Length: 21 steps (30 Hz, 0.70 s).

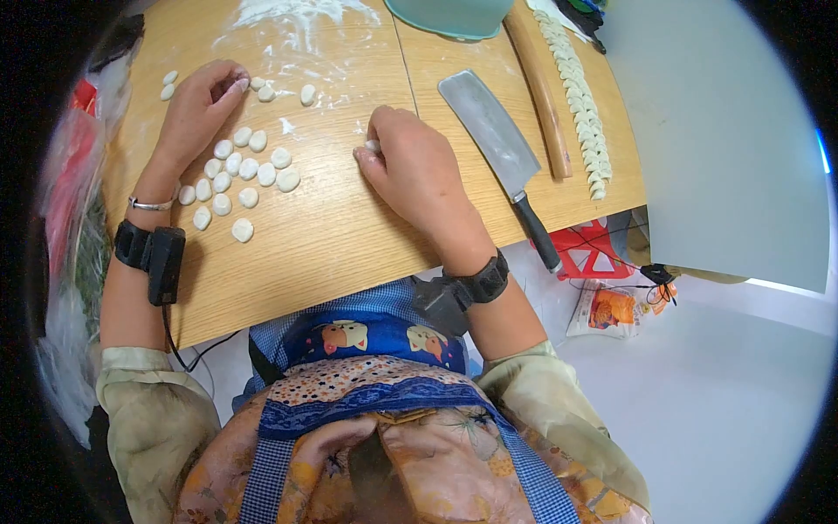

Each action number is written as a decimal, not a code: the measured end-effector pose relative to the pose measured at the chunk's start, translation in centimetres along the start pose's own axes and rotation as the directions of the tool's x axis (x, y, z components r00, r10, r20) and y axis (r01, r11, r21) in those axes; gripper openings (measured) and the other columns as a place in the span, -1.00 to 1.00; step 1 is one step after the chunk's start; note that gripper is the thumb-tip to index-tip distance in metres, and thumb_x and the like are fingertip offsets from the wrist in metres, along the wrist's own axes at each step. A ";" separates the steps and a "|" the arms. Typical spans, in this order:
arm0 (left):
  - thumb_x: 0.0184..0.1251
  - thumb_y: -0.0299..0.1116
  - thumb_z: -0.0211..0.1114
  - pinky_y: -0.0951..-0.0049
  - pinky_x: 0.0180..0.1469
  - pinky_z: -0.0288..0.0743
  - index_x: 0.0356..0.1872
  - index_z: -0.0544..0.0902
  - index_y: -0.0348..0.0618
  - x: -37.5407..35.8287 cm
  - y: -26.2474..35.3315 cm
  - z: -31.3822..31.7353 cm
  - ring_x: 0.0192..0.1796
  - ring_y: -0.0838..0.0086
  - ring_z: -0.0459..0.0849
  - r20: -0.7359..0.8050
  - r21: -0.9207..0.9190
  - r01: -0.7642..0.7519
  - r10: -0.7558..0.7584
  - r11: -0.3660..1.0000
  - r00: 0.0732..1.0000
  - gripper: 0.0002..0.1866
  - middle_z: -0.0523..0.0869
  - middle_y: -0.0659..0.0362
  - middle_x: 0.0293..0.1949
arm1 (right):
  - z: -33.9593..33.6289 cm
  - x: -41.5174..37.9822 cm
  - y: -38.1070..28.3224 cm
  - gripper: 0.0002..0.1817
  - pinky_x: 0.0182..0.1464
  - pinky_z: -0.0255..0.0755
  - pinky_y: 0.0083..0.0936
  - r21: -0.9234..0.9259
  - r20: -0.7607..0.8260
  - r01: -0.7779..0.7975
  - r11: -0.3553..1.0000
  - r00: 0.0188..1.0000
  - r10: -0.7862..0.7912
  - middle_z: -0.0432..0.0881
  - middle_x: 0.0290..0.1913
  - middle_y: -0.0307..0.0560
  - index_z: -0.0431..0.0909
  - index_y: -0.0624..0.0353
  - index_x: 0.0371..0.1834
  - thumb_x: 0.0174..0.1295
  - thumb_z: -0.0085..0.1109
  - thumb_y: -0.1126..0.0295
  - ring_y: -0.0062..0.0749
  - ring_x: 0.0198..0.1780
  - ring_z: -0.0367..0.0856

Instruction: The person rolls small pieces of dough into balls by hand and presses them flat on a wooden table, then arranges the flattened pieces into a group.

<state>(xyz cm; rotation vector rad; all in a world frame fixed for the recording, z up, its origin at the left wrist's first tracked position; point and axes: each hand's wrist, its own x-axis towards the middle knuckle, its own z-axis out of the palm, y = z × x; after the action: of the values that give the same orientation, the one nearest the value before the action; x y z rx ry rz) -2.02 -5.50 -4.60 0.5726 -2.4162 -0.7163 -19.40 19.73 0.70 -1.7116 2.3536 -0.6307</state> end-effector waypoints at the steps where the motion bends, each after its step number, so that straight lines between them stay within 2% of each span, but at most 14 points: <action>1: 0.46 -0.29 0.29 0.48 -0.18 0.49 -0.08 0.67 -0.29 0.0 0.0 0.0 -0.29 0.50 0.59 -0.002 0.002 -0.001 0.001 1.000 1.000 -0.76 0.68 0.14 -0.29 | 0.1 0.0 0.1 -0.85 -0.16 0.49 -0.16 0.000 -0.002 0.002 1.000 1.000 -0.002 0.62 -0.32 0.12 0.51 0.28 -0.30 0.23 0.24 0.43 0.06 -0.24 0.62; 3: 0.46 -0.30 0.29 0.48 -0.18 0.48 -0.09 0.67 -0.29 0.0 0.1 -0.1 -0.28 0.52 0.58 0.014 -0.002 0.001 -0.001 1.000 1.000 -0.77 0.67 0.15 -0.29 | 0.2 0.0 0.3 -0.86 -0.14 0.48 -0.17 0.057 -0.021 0.074 0.996 0.997 -0.073 0.60 -0.32 0.12 0.51 0.28 -0.30 0.21 0.24 0.44 0.04 -0.25 0.61; 7: 0.46 -0.31 0.29 0.48 -0.18 0.48 -0.09 0.66 -0.29 0.0 0.3 -0.1 -0.28 0.52 0.58 0.005 -0.018 0.008 -0.008 1.000 1.000 -0.77 0.67 0.16 -0.30 | -0.3 -0.2 0.2 -0.87 -0.13 0.48 -0.18 0.114 0.003 0.023 0.993 1.000 -0.024 0.59 -0.30 0.12 0.52 0.28 -0.29 0.22 0.23 0.46 0.02 -0.25 0.60; 9: 0.47 -0.31 0.28 0.48 -0.18 0.48 -0.10 0.66 -0.29 -0.1 0.3 -0.1 -0.29 0.52 0.58 0.001 -0.011 0.013 -0.013 1.000 1.000 -0.77 0.67 0.16 -0.31 | 0.0 -0.2 1.0 -0.86 -0.25 0.47 -0.37 0.050 -0.017 0.073 0.996 0.997 -0.072 0.59 -0.32 0.00 0.54 0.26 -0.22 0.25 0.26 0.46 -0.21 -0.32 0.59; 13: 0.47 -0.30 0.28 0.48 -0.18 0.48 -0.10 0.67 -0.29 0.0 0.3 -0.2 -0.29 0.51 0.58 0.007 0.000 0.019 -0.019 1.000 1.000 -0.77 0.67 0.16 -0.31 | -0.4 -0.2 0.8 -0.84 -0.27 0.47 -0.38 0.050 -0.016 0.096 0.994 0.995 -0.096 0.60 -0.31 0.00 0.55 0.28 -0.20 0.26 0.27 0.43 -0.22 -0.33 0.59; 15: 0.46 -0.31 0.28 0.48 -0.17 0.49 -0.09 0.67 -0.30 0.0 0.3 -0.2 -0.28 0.50 0.60 0.016 0.007 0.017 -0.017 1.000 1.000 -0.77 0.68 0.15 -0.30 | -1.3 0.0 -0.1 -0.81 -0.17 0.48 -0.34 0.160 0.058 -0.030 0.987 0.998 0.021 0.60 -0.26 0.06 0.55 0.29 -0.17 0.33 0.23 0.37 -0.14 -0.25 0.59; 16: 0.46 -0.31 0.28 0.48 -0.17 0.49 -0.09 0.67 -0.30 0.0 0.3 -0.1 -0.28 0.50 0.60 0.018 0.007 0.016 -0.016 1.000 1.000 -0.77 0.68 0.15 -0.30 | -1.0 0.3 0.2 -0.81 -0.17 0.48 -0.34 0.160 0.058 -0.031 0.987 0.998 0.022 0.60 -0.26 0.06 0.55 0.29 -0.17 0.33 0.23 0.37 -0.14 -0.25 0.59; 18: 0.46 -0.31 0.28 0.48 -0.15 0.50 -0.08 0.67 -0.30 0.0 0.2 0.0 -0.27 0.48 0.61 -0.006 0.002 0.016 -0.016 1.000 1.000 -0.77 0.70 0.13 -0.28 | 0.1 1.8 1.1 -0.76 -0.01 0.45 -0.15 0.030 -0.248 0.160 0.987 0.958 -0.148 0.59 -0.23 0.17 0.56 0.31 -0.15 0.36 0.18 0.31 0.06 -0.10 0.56; 19: 0.46 -0.31 0.28 0.48 -0.15 0.50 -0.08 0.67 -0.30 0.0 0.2 0.0 -0.27 0.48 0.61 -0.002 0.002 0.014 -0.014 1.000 1.000 -0.77 0.70 0.13 -0.28 | 0.5 2.6 1.5 -0.76 -0.01 0.45 -0.15 0.032 -0.250 0.156 0.987 0.958 -0.144 0.59 -0.23 0.17 0.56 0.31 -0.15 0.36 0.18 0.31 0.06 -0.10 0.56; 21: 0.45 -0.31 0.28 0.47 -0.14 0.51 -0.08 0.67 -0.30 0.1 0.4 -0.2 -0.26 0.47 0.62 0.027 0.014 0.021 -0.022 1.000 0.999 -0.76 0.71 0.12 -0.27 | 1.0 4.1 2.0 -0.73 0.04 0.42 -0.10 -0.088 -0.242 0.256 0.963 0.932 -0.270 0.60 -0.16 0.16 0.57 0.31 -0.10 0.40 0.12 0.27 0.08 -0.03 0.53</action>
<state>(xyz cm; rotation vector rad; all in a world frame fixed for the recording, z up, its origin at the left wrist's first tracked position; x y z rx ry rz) -2.02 -5.35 -4.20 0.5990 -2.4449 -0.7211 -22.13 16.17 -0.64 -2.1078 2.3367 -0.8819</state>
